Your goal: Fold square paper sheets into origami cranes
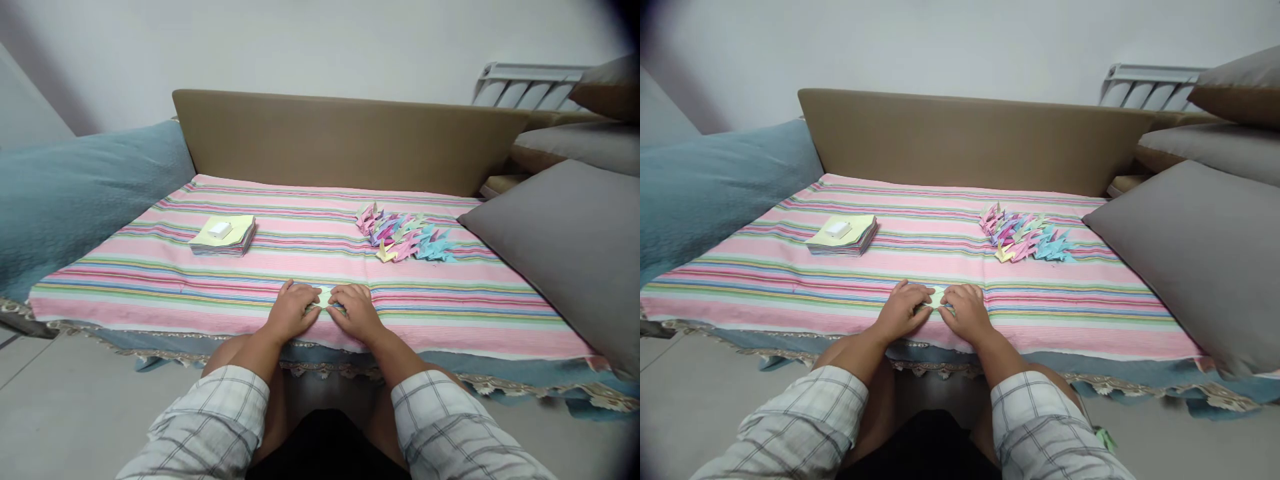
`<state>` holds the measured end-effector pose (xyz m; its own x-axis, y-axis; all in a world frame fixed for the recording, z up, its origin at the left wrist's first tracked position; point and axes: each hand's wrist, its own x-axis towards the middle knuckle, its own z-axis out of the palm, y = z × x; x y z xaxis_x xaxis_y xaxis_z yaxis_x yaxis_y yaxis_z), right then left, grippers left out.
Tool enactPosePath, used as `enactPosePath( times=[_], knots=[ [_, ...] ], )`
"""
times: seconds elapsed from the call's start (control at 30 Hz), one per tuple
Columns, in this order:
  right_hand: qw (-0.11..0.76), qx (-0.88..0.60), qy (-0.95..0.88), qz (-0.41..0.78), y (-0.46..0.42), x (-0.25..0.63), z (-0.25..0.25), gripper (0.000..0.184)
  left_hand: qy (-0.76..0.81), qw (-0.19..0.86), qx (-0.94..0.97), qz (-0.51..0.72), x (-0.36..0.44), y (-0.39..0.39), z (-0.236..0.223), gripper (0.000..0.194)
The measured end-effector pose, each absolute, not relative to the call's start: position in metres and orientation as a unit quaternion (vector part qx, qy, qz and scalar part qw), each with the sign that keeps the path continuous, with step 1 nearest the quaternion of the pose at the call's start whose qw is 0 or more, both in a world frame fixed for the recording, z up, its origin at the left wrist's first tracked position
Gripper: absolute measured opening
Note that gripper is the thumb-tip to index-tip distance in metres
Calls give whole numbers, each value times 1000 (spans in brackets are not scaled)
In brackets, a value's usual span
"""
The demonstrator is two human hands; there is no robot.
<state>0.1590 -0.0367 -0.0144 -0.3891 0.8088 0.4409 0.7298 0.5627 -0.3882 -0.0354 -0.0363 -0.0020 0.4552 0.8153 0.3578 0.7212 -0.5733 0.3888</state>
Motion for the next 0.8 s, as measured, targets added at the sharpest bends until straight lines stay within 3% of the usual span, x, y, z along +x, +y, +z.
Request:
enactPosePath(
  times=[0.23,0.8],
  knots=[
    [302,-472,-822,97,-33,159,-17,10,466,98,834,278,-33,-34,-4,7],
    [301,-527,-785,124,-29,151,-13,18,497,113,799,318,-30,-28,-6,14]
  ],
)
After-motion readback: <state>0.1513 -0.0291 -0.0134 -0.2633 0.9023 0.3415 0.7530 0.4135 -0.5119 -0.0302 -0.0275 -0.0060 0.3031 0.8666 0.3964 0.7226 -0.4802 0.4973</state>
